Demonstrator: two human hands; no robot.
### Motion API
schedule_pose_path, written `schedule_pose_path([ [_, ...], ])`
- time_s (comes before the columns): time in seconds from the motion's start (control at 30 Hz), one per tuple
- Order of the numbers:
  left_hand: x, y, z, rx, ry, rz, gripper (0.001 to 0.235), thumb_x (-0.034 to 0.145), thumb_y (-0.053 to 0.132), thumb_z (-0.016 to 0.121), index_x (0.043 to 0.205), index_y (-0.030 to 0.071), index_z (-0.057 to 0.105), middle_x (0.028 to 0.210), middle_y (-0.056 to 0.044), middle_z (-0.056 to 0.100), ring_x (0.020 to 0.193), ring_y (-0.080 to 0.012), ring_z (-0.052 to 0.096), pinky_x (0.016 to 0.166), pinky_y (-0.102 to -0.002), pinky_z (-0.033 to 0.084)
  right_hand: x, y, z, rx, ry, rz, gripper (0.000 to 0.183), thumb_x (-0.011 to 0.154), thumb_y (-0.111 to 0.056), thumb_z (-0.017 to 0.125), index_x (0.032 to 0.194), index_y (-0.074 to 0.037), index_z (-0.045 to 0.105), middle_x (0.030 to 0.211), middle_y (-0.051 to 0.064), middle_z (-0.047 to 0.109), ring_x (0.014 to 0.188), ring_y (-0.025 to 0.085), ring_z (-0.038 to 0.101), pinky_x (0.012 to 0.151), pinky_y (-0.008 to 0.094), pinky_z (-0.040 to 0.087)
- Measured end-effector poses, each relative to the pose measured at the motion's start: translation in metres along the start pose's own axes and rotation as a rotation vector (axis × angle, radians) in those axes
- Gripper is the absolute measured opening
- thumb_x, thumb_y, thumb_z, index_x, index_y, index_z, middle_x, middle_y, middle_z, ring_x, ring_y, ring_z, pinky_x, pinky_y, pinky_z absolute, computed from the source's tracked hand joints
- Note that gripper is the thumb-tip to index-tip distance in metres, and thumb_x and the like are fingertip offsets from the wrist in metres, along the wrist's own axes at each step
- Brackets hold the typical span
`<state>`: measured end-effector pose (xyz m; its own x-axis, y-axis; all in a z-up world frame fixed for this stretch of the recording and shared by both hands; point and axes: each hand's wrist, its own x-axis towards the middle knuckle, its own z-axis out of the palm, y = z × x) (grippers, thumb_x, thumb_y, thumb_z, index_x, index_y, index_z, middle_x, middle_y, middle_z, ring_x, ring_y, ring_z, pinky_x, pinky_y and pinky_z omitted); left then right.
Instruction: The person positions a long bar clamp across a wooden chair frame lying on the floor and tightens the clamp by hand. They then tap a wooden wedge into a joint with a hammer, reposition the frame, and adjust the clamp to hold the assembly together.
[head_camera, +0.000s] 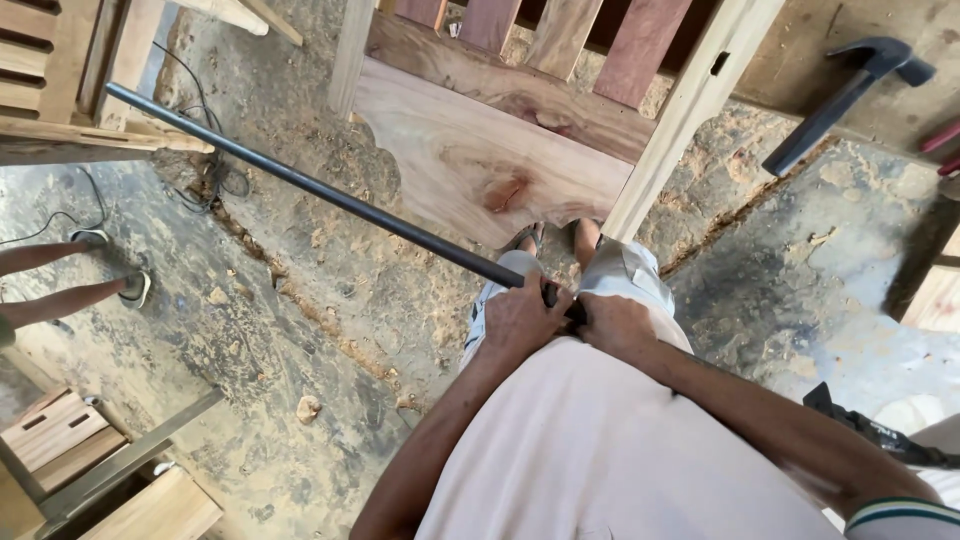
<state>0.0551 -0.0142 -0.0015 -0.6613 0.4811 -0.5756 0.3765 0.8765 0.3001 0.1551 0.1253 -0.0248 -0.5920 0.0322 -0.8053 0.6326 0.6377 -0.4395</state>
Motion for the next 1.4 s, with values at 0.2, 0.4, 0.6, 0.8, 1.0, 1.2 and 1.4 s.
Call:
schedule_pose_path([
  [0.2, -0.016, -0.005, -0.007, -0.091, 0.085, 0.064, 0.061, 0.092, 0.067, 0.060, 0.096, 0.006, 0.058, 0.063, -0.022, 0.067, 0.060, -0.0416, 0.071, 0.054, -0.054, 0.056, -0.011, -0.014, -0.013, 0.012, 0.002, -0.010, 0.042, 0.088, -0.051, 0.067, 0.118, -0.022, 0.068, 0.100, 0.015, 0.076, 0.096, 0.034, 0.073, 0.083, 0.050, 0.057],
  [0.4, -0.025, -0.021, -0.007, -0.050, 0.235, 0.095, 0.064, 0.087, 0.069, 0.066, 0.097, 0.006, 0.058, 0.059, -0.021, 0.066, 0.057, -0.0434, 0.069, 0.051, -0.055, 0.054, -0.005, -0.016, 0.000, -0.036, 0.038, -0.097, 0.041, 0.091, -0.049, 0.066, 0.122, -0.022, 0.064, 0.096, 0.014, 0.076, 0.092, 0.034, 0.074, 0.080, 0.050, 0.058],
  [0.6, -0.014, 0.005, -0.066, 0.061, -0.165, -0.074, 0.083, 0.073, 0.070, 0.076, 0.126, 0.009, 0.056, 0.088, -0.022, 0.072, 0.083, -0.0428, 0.071, 0.075, -0.057, 0.056, 0.024, 0.002, -0.001, -0.068, 0.160, -0.190, 0.038, 0.085, -0.047, 0.072, 0.115, -0.024, 0.068, 0.097, 0.011, 0.073, 0.090, 0.034, 0.072, 0.077, 0.051, 0.057],
  [0.8, 0.057, -0.096, -0.065, 0.701, 0.515, 0.856, 0.096, 0.040, 0.089, 0.069, 0.110, 0.024, 0.061, 0.097, -0.009, 0.077, 0.094, -0.0308, 0.074, 0.085, -0.060, 0.053, -0.002, 0.057, -0.038, -0.229, 0.158, -0.139, 0.029, 0.085, -0.045, 0.073, 0.109, -0.029, 0.072, 0.086, 0.003, 0.073, 0.076, 0.024, 0.070, 0.062, 0.044, 0.052],
  [1.0, 0.066, 0.008, -0.090, 0.263, -0.550, 0.429, 0.024, 0.083, 0.035, 0.074, 0.095, 0.015, 0.073, 0.085, -0.013, 0.075, 0.081, -0.0327, 0.072, 0.078, -0.049, 0.056, -0.046, 0.092, -0.091, -0.395, 0.131, -0.105, 0.036, 0.085, -0.057, 0.074, 0.105, -0.027, 0.071, 0.070, -0.004, 0.063, 0.062, 0.016, 0.060, 0.055, 0.037, 0.047],
  [1.2, 0.058, 0.014, -0.044, 0.145, -0.374, 0.623, 0.029, 0.085, 0.035, 0.077, 0.088, 0.008, 0.068, 0.075, -0.016, 0.070, 0.074, -0.0386, 0.069, 0.068, -0.053, 0.054, -0.103, 0.126, -0.136, 0.788, 0.768, -0.768, 0.062, 0.097, -0.058, 0.066, 0.137, -0.011, 0.060, 0.140, 0.020, 0.058, 0.128, 0.033, 0.056, 0.107, 0.042, 0.049],
  [1.4, 0.050, 0.021, -0.035, 0.073, -0.239, 0.680, 0.028, 0.085, 0.033, 0.077, 0.088, 0.007, 0.066, 0.077, -0.018, 0.070, 0.074, -0.0409, 0.069, 0.065, -0.054, 0.053, -0.054, 0.087, -0.093, 1.645, 0.769, -0.998, 0.075, 0.095, -0.082, 0.040, 0.106, -0.013, 0.067, 0.100, 0.010, 0.067, 0.081, 0.021, 0.063, 0.075, 0.037, 0.055],
])
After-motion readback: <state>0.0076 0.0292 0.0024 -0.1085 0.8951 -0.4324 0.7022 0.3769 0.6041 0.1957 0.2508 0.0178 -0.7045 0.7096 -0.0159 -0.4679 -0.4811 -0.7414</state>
